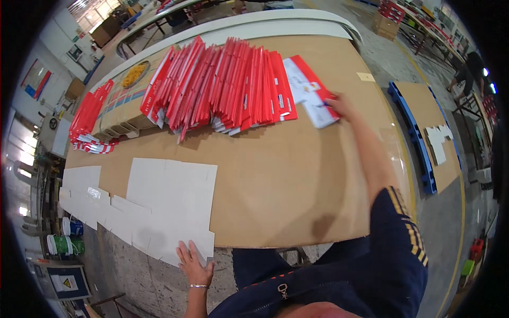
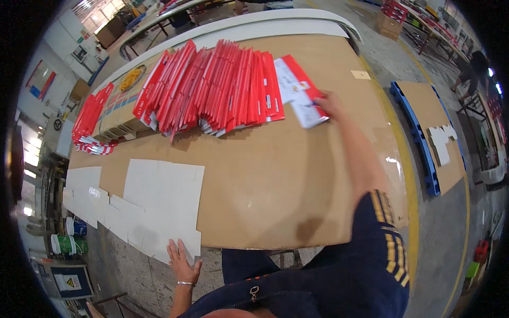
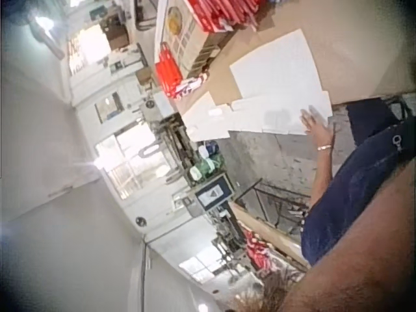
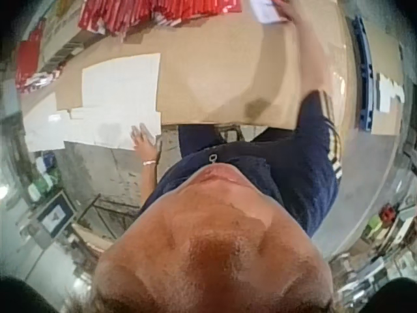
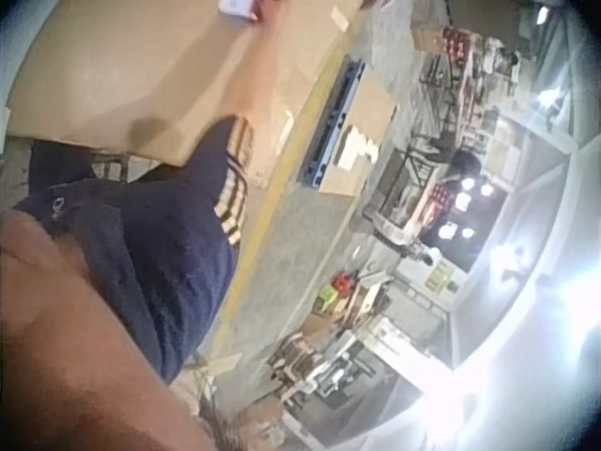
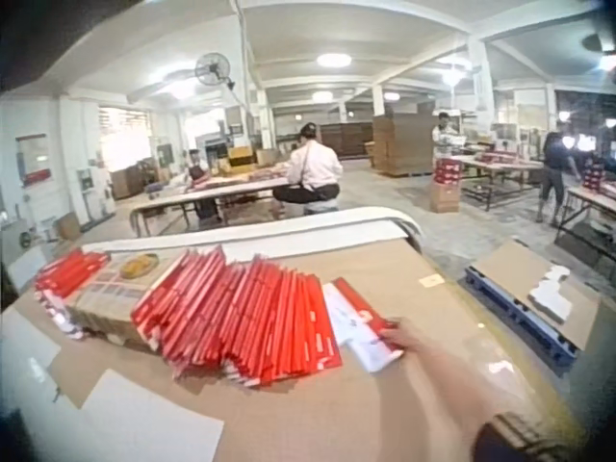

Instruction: The person folds flat white cardboard pieces into small rectangular boxes. They place a red and white printed insert into each folded box and then stack the completed units on a pile to the left. The process is repeated continuously throughout the clip.

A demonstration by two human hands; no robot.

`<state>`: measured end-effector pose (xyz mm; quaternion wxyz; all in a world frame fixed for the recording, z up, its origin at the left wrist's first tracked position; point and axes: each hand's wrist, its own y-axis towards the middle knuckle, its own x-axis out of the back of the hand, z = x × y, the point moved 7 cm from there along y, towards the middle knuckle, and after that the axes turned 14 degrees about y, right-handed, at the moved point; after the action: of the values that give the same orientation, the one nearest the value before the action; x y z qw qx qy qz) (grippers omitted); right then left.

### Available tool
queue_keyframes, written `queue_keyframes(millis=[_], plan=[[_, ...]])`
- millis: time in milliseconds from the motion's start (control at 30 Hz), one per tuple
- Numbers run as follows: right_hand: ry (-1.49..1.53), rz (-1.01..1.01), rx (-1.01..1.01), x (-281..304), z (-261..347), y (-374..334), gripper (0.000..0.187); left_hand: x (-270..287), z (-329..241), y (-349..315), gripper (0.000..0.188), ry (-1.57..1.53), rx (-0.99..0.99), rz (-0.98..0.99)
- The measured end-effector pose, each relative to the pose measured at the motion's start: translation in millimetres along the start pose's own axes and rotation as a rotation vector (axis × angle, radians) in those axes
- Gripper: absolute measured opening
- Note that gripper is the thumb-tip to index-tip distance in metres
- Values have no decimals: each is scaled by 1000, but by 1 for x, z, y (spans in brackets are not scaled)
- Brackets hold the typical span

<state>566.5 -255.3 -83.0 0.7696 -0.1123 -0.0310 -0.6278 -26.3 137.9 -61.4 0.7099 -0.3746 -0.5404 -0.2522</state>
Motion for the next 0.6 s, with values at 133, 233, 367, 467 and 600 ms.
queue_keyframes(millis=[133,233,367,467,600], plan=[[-353,-165,336,-68,7,39,35,-4,-1,9,84,-69,-206,-179],[-152,-41,320,-60,7,6,42,19,0,0,48,-94,-289,-283],[-51,286,587,-170,88,-184,60,98,-7,-27,20,-23,-307,-658],[-184,727,1027,-235,120,-352,65,132,-59,-34,18,-60,-516,-656],[-281,799,982,-313,102,-406,53,138,-86,-60,22,-126,-566,-722]])
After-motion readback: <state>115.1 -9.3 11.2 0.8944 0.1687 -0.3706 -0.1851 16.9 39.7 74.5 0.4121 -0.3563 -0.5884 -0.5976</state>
